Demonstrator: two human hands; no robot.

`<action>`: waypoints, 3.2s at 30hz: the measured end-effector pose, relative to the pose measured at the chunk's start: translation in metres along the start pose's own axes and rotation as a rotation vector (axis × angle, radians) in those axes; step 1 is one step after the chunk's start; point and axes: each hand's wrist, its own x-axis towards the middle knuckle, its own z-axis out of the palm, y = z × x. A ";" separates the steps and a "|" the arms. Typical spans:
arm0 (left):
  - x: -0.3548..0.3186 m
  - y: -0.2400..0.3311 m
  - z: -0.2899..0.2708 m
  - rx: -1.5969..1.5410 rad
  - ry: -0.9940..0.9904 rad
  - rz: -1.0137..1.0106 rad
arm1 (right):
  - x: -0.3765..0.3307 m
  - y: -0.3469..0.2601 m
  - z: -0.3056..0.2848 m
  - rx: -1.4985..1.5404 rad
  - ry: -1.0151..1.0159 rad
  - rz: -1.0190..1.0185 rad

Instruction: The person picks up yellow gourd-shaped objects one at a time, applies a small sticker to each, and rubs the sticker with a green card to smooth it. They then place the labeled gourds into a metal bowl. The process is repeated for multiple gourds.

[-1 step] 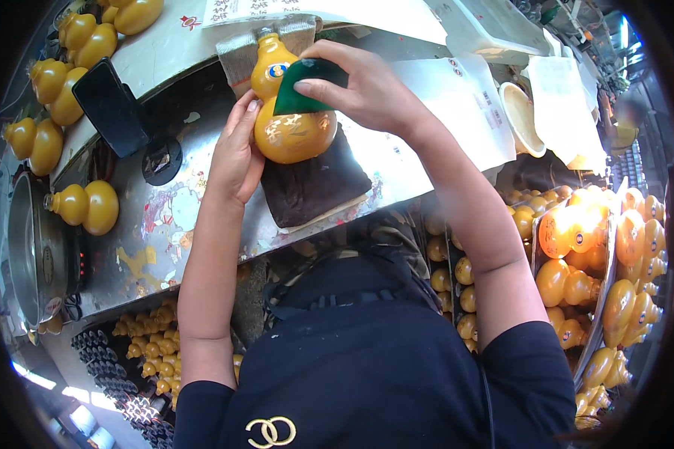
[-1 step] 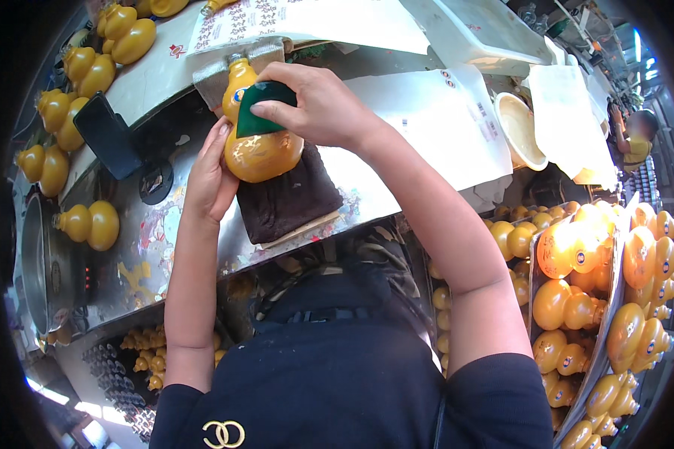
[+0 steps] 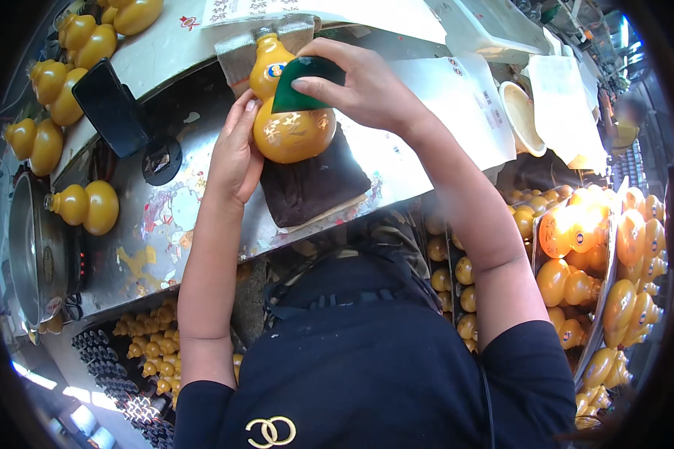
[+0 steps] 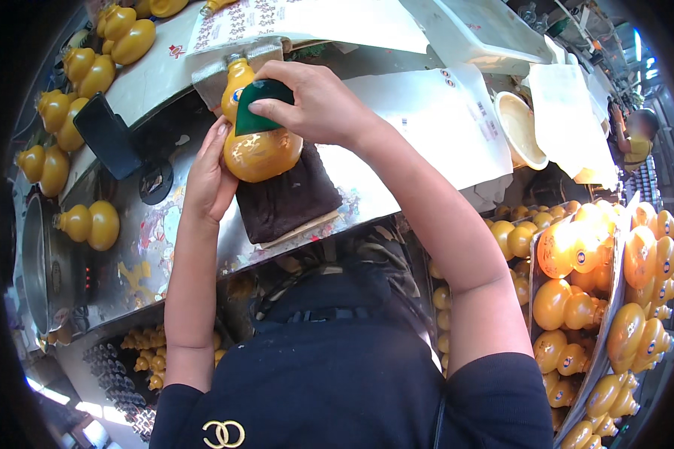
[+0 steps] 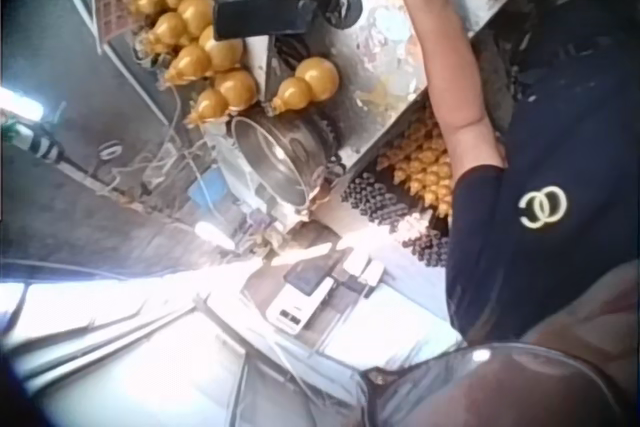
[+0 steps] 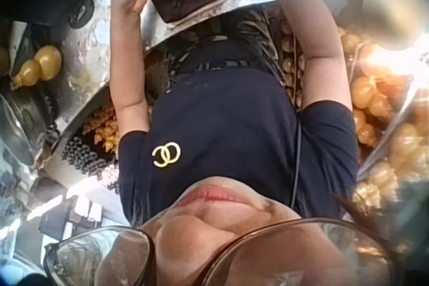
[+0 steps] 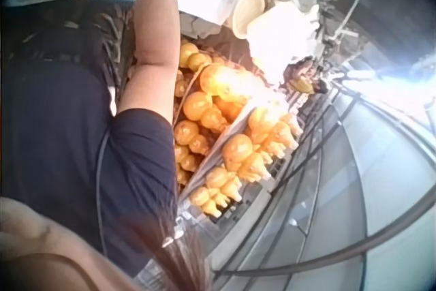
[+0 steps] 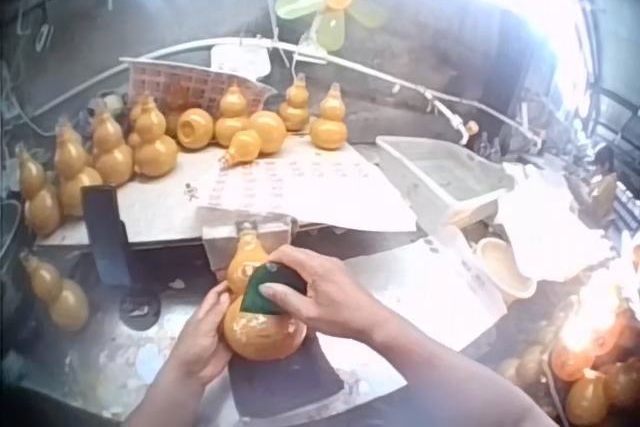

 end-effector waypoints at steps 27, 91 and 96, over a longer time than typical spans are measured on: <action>-0.005 -0.012 0.013 0.358 0.114 0.226 | -0.070 -0.007 0.053 0.453 0.674 0.348; -0.097 0.041 0.050 1.129 -0.238 0.908 | -0.094 -0.091 -0.002 0.515 0.295 0.192; -0.146 0.083 0.001 0.908 0.073 0.928 | -0.082 -0.089 0.006 0.554 0.264 0.130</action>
